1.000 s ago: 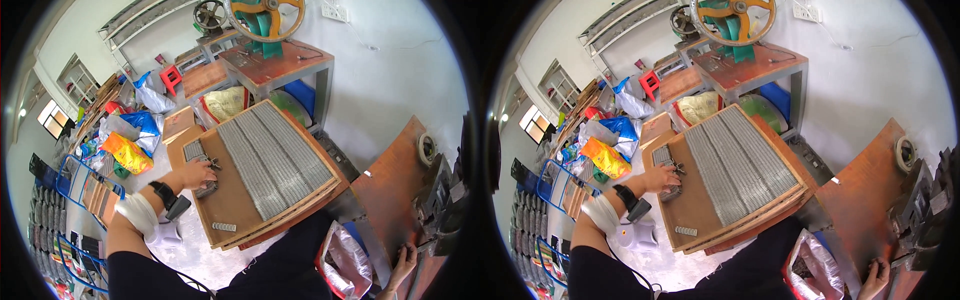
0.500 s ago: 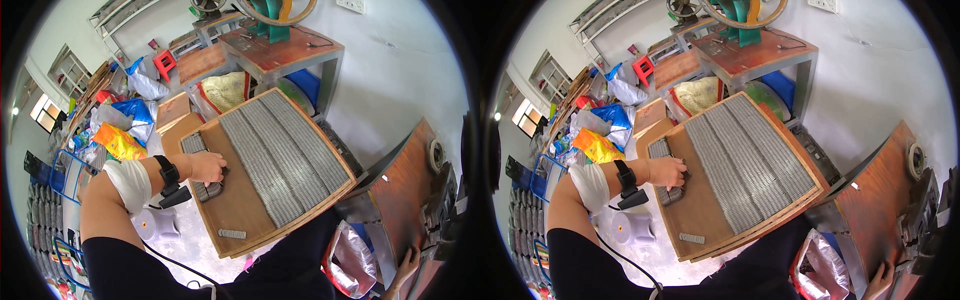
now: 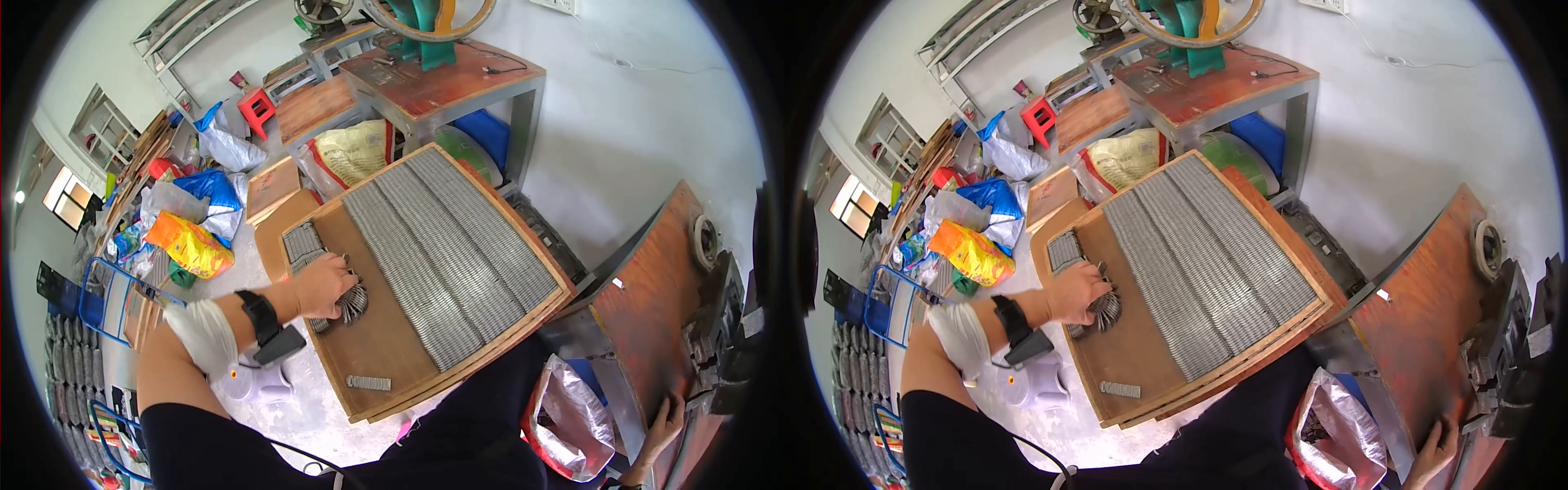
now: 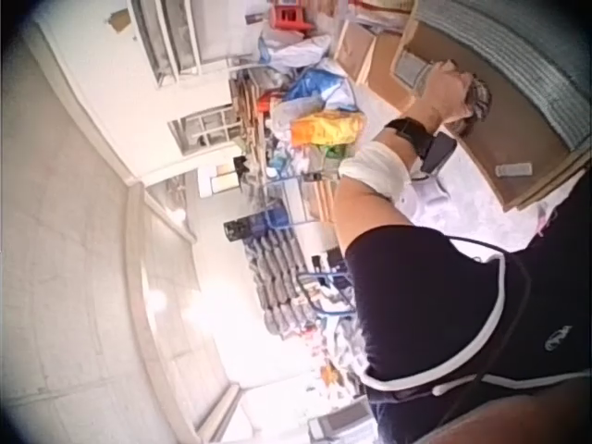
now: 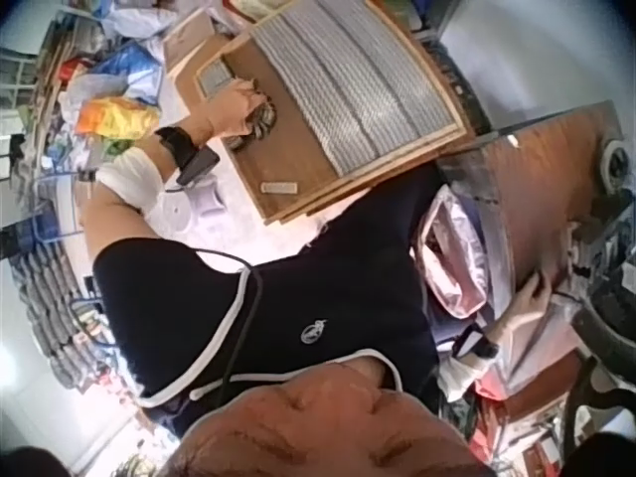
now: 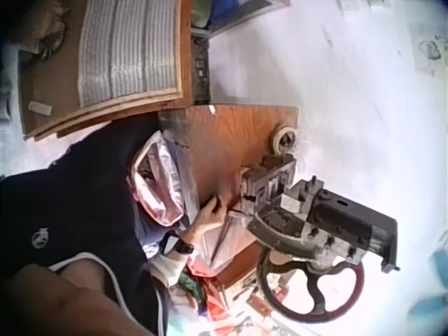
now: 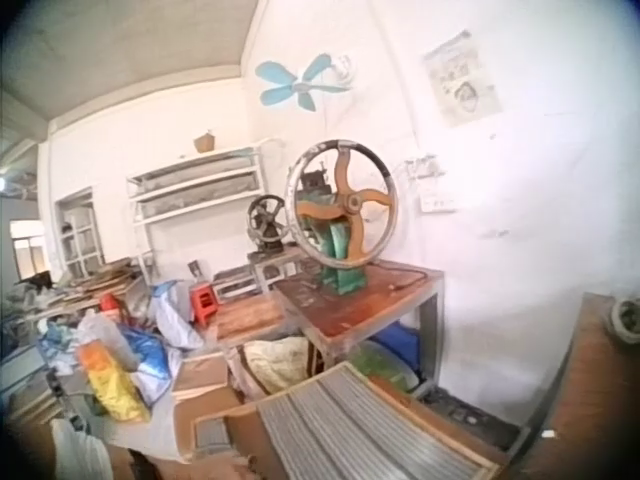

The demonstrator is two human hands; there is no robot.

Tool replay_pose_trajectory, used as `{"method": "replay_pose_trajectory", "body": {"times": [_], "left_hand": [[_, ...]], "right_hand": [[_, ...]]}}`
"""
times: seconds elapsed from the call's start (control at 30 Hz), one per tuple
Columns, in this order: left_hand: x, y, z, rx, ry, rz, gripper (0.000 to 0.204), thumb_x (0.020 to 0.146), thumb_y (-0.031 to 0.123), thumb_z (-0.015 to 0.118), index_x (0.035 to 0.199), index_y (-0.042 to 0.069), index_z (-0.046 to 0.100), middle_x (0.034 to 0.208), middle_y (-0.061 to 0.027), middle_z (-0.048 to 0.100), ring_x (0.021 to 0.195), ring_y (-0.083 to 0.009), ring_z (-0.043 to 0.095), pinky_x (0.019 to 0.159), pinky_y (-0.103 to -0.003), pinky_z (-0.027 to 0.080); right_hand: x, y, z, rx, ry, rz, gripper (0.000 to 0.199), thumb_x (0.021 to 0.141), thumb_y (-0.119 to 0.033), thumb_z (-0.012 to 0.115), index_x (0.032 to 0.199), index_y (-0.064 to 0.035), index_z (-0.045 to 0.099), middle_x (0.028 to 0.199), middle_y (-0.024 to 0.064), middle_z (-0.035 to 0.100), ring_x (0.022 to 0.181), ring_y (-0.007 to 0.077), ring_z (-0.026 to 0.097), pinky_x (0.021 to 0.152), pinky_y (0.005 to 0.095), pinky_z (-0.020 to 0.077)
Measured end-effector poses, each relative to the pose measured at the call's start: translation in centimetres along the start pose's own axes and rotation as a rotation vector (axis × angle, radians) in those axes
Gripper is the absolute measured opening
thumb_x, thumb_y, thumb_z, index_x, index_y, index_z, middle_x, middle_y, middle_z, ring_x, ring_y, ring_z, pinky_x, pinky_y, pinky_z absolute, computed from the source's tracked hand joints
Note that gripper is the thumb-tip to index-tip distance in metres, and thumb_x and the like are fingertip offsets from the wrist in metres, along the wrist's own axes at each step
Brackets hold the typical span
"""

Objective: Operating a hand-operated press to shape or cut small manufacturing parts.

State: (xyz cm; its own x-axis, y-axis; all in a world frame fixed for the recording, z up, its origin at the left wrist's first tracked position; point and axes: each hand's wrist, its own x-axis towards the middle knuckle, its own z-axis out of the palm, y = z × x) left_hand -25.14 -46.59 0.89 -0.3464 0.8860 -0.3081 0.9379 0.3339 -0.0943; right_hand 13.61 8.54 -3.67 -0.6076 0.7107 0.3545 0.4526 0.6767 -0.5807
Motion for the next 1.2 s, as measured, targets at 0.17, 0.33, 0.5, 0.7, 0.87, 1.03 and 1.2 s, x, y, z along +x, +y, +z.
{"method": "replay_pose_trajectory", "body": {"times": [0.17, 0.33, 0.5, 0.7, 0.87, 1.03, 1.2], "left_hand": [[-1.5, 1.8, 1.4, -0.038, 0.164, -0.172, 0.051, 0.056, 0.028, 0.07, 0.099, 0.004, 0.058, 0.084, -0.009, 0.059, 0.087, -0.0262, 0.052, 0.082, -0.034, 0.04], [-1.2, 2.9, 1.2, -0.274, 0.083, -0.332, 0.053, 0.062, 0.023, 0.068, 0.108, 0.001, 0.055, 0.098, -0.0156, 0.058, 0.09, -0.0334, 0.054, 0.082, -0.039, 0.044], [1.3, 3.1, 2.9, -0.621, 0.311, -0.565, 0.047, 0.06, 0.027, 0.069, 0.096, -0.002, 0.06, 0.084, -0.0186, 0.06, 0.077, -0.0332, 0.058, 0.07, -0.038, 0.048], [4.3, 7.3, -5.2, -1.13, 0.357, -0.698, 0.031, 0.068, 0.016, 0.066, 0.088, -0.007, 0.065, 0.068, -0.0071, 0.063, 0.058, -0.0098, 0.056, 0.053, -0.027, 0.046], [21.5, 16.3, -16.5, -1.291, 0.157, -0.16, 0.031, 0.067, 0.022, 0.069, 0.084, -0.004, 0.067, 0.07, -0.0059, 0.063, 0.062, -0.0111, 0.055, 0.054, -0.028, 0.044], [29.8, 26.8, -22.1, -0.824, 0.075, -0.067, 0.033, 0.062, 0.03, 0.069, 0.071, -0.002, 0.067, 0.058, -0.0104, 0.061, 0.051, -0.0139, 0.056, 0.047, -0.028, 0.043], [33.2, 31.5, -20.2, -0.476, 0.197, -0.135, 0.037, 0.06, 0.033, 0.067, 0.072, -0.002, 0.066, 0.065, -0.0161, 0.064, 0.069, -0.0285, 0.065, 0.064, -0.038, 0.05]], "right_hand": [[0.0, -0.7, 0.7, 0.02, 0.044, -0.051, 0.016, 0.086, -0.004, 0.051, 0.099, 0.0044, 0.058, 0.091, 0.0127, 0.061, 0.085, 0.0212, 0.057, 0.079, 0.0307, 0.0446], [0.2, -1.7, 0.8, 0.048, 0.061, -0.066, 0.013, 0.084, -0.001, 0.052, 0.095, 0.0045, 0.058, 0.089, 0.0126, 0.062, 0.082, 0.0214, 0.058, 0.076, 0.0307, 0.0455], [-0.8, -2.4, -1.0, -0.059, 0.156, -0.093, 0.012, 0.079, 0.002, 0.055, 0.088, 0.0018, 0.062, 0.087, 0.0127, 0.063, 0.08, 0.0221, 0.06, 0.074, 0.0317, 0.0471], [0.5, -6.0, 1.1, 0.119, 0.177, -0.238, 0.01, 0.071, 0.005, 0.061, 0.078, -0.0021, 0.062, 0.077, 0.0138, 0.063, 0.072, 0.0301, 0.062, 0.066, 0.0358, 0.0493], [-0.4, -5.3, -0.6, 0.116, 0.167, -0.228, 0.009, 0.07, 0.002, 0.062, 0.078, -0.0031, 0.062, 0.078, 0.0127, 0.063, 0.074, 0.0307, 0.061, 0.067, 0.0368, 0.0493], [-0.4, -5.1, -1.1, 0.219, 0.13, -0.267, 0.01, 0.07, 0.001, 0.063, 0.079, -0.0029, 0.062, 0.078, 0.0125, 0.063, 0.075, 0.0303, 0.061, 0.068, 0.0364, 0.0495], [-0.2, -5.0, -1.4, 0.267, 0.104, -0.306, 0.011, 0.069, 0.0, 0.064, 0.079, -0.0032, 0.063, 0.079, 0.0114, 0.064, 0.078, 0.0296, 0.061, 0.07, 0.037, 0.0494]]}}
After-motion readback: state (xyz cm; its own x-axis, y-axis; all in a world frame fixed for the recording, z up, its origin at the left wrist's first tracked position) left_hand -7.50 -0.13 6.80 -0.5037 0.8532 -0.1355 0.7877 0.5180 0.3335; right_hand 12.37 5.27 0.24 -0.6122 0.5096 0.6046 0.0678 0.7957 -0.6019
